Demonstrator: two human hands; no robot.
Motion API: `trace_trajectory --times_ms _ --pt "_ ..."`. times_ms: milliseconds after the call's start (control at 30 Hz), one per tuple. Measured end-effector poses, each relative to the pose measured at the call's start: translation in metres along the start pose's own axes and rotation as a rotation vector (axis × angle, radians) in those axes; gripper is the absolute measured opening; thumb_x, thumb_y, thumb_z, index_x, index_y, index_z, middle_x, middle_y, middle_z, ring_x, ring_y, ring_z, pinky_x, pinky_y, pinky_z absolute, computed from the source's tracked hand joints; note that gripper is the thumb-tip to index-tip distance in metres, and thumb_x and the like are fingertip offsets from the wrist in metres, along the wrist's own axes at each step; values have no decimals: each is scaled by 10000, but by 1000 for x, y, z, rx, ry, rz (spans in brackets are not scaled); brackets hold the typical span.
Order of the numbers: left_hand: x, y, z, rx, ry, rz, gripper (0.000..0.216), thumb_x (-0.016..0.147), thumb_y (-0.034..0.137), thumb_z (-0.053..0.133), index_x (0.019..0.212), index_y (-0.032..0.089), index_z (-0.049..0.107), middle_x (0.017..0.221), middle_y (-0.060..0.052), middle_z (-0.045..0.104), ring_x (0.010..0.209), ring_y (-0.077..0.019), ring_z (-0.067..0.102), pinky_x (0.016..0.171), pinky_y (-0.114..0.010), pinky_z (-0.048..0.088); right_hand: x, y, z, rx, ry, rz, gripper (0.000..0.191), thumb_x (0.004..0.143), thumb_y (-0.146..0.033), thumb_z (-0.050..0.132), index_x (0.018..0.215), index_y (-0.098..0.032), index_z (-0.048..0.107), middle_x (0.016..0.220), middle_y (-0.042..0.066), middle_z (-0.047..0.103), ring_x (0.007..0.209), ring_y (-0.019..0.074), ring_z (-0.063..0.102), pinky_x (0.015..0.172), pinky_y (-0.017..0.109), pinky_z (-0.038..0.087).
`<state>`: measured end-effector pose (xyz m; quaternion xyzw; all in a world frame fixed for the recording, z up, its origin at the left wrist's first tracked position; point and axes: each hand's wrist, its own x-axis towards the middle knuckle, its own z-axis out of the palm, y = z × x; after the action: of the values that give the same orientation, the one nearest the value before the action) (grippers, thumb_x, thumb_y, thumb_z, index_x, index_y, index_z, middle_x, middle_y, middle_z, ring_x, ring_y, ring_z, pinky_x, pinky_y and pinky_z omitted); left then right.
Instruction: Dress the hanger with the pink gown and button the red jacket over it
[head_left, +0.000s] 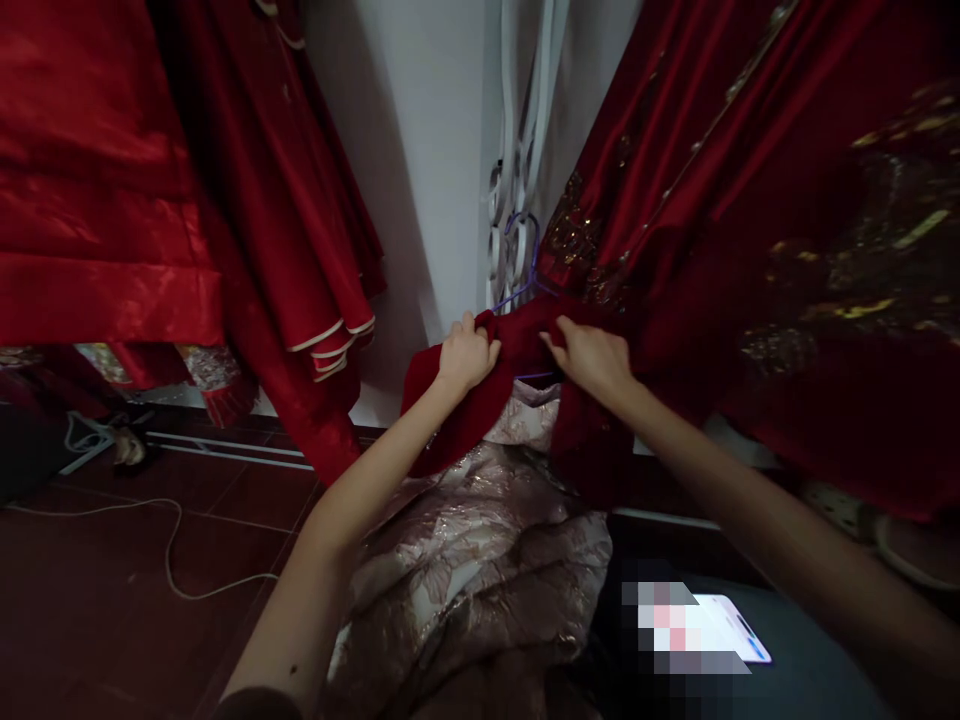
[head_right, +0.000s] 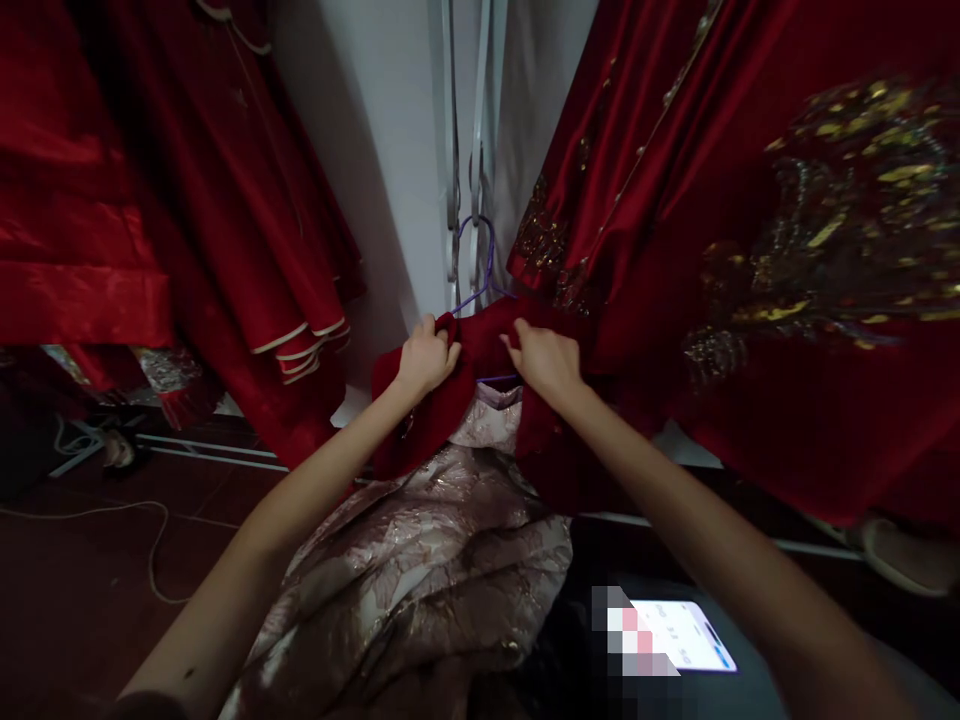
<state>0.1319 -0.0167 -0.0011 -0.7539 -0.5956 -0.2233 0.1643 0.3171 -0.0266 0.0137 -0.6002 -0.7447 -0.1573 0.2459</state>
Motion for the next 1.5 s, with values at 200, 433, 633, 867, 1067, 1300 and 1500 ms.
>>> trace_trajectory --times_ms 200,433,633,867,1067,1300,1500 --pt "0 -11 -12 -26 7 12 376 898 366 315 968 131 600 1140 -159 486 1035 -272 480 837 -373 425 -16 -48 6 258 -79 -246 278 894 -466 329 879 -246 498 764 62 643 675 225 608 560 280 364" --pt "-22 -13 -11 -170 249 -235 306 878 357 379 1000 165 584 1200 -157 466 1132 -287 423 927 -427 355 -20 -10 17 609 237 63 291 771 -366 508 999 -210 412 843 73 576 670 189 570 560 290 437" --pt "-21 16 -1 -544 161 -136 273 911 288 269 966 179 513 931 -82 593 863 -172 556 773 -291 422 -27 -21 24 937 -40 -39 139 703 -274 516 811 -235 437 753 8 541 661 143 548 597 264 469" --pt "-36 13 8 -755 82 56 34 779 224 493 782 195 477 722 7 544 675 -123 517 655 -241 413 -43 -23 38 1200 -77 -58 112 714 -259 535 809 -216 497 836 7 540 802 138 548 762 288 470" --pt "-59 21 45 -1071 241 -139 216 703 119 575 887 192 489 835 -17 601 766 -116 591 729 -246 473 -47 -17 55 1310 18 125 173 682 -279 616 819 -205 539 820 -3 565 789 127 557 774 279 468" --pt "-65 26 52 -1193 338 -225 146 745 216 595 859 195 508 835 -12 616 796 -113 623 762 -249 506 -55 -16 56 1414 -97 82 302 710 -318 640 980 -204 566 928 33 614 819 133 607 822 319 500" --pt "-68 23 41 -1084 272 -93 76 790 218 543 862 204 562 854 -9 645 817 -122 631 778 -251 503 -57 -17 57 1292 21 39 291 721 -379 654 935 -192 588 945 52 637 819 150 629 759 308 534"
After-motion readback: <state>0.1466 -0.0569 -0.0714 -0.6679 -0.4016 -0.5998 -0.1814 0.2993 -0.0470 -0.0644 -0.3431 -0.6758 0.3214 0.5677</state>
